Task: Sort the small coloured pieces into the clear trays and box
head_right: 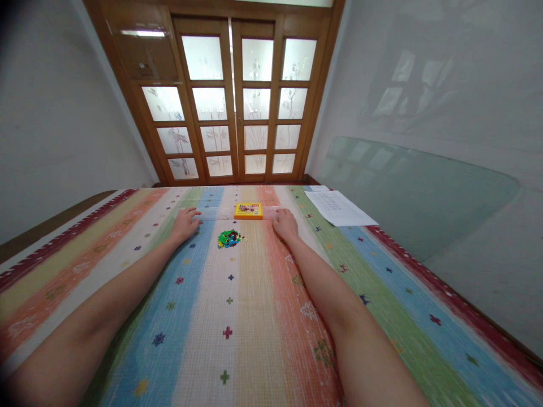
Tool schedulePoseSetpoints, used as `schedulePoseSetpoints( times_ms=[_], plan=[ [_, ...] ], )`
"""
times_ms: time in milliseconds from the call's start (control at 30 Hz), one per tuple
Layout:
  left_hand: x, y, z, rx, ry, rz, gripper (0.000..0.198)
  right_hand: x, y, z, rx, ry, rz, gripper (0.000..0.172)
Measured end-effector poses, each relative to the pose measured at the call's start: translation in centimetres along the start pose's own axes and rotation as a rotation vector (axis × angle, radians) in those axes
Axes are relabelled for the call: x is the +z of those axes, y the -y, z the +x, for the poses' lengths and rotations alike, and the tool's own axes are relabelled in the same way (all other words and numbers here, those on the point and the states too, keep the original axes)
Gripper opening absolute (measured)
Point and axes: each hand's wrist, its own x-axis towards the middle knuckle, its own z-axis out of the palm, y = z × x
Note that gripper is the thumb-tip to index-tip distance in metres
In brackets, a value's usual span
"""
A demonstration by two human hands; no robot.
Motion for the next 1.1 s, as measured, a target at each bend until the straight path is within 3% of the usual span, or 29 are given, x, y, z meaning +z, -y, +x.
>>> schedulePoseSetpoints(
  times_ms=[200, 400, 567, 900, 1000, 1100],
  plan=[
    [1.5, -4.9, 0.5, 0.161, 0.056, -0.173, 0.032, -0.5, -0.6, 0.4, -0.070, -0.007, 0.006, 0.027],
    [3.0, -8.8, 0.0, 0.196, 0.136, -0.284, 0.031, -0.3, -1.8, 1.1, -0.095, 0.057, 0.084, 0.037],
    [3.8, -9.8, 0.3, 0.232, 0.153, -0.343, 0.030, -0.8, -2.0, 0.9, -0.111, 0.073, 0.033, 0.055],
    [2.8, -11.3, -0.7, 0.233, 0.056, -0.500, 0.030, -2.3, -0.5, 0.3, 0.123, -0.062, -0.032, 0.044],
    [2.6, -11.7, -1.1, 0.244, 0.064, -0.559, 0.032, -2.5, 1.0, -0.1, 0.018, -0.103, 0.052, 0.044],
    [2.7, -12.4, -1.3, 0.192, 0.077, -0.699, 0.047, -2.7, 3.7, -1.1, -0.241, -0.101, 0.193, 0.041]
  ],
)
